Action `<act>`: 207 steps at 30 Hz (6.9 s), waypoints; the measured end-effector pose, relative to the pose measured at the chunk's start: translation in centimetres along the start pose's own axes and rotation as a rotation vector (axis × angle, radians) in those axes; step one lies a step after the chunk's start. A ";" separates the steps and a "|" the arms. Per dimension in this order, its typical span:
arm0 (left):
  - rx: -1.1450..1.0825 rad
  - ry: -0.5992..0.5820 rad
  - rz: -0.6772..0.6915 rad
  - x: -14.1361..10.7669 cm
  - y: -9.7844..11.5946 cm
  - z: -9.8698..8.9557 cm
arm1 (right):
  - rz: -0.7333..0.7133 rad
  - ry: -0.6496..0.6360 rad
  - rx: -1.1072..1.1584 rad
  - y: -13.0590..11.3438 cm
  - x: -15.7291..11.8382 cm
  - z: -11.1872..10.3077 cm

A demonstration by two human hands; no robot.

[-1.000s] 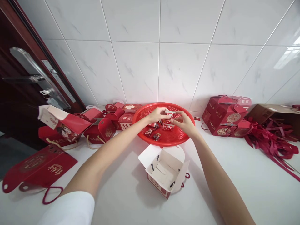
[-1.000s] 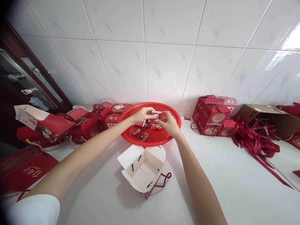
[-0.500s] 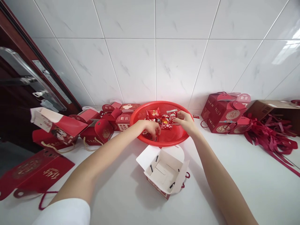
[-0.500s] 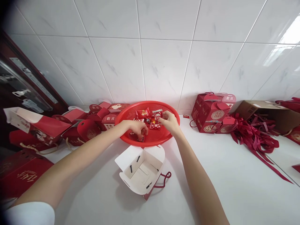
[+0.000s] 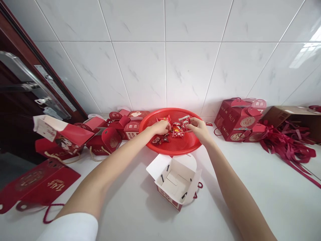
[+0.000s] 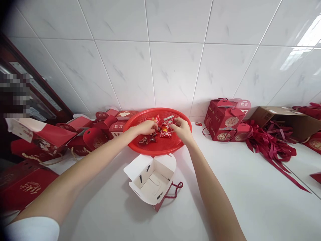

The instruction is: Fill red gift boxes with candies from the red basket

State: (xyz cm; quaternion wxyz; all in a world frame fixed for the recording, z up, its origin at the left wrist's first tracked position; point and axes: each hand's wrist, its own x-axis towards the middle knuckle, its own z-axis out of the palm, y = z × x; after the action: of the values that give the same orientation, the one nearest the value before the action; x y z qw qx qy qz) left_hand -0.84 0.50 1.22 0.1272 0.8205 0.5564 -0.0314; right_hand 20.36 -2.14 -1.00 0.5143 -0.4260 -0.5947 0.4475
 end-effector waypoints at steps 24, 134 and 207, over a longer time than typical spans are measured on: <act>-0.012 0.046 -0.175 2.6 -2.9 -0.6 | -0.043 0.050 0.046 -0.4 -0.2 0.1; -0.599 0.199 0.061 2.6 0.0 -2.9 | 0.010 0.253 0.410 -1.6 0.5 0.8; -0.552 0.242 0.128 -7.7 0.1 -1.1 | -0.156 -0.525 -0.262 -12.6 -7.9 -0.7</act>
State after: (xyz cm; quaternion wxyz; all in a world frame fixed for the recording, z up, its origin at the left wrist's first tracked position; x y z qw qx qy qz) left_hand -3.73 -6.24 3.80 0.2796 0.7862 0.5021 0.2271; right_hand 21.29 -12.68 9.45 0.3167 -0.3116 -0.7909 0.4209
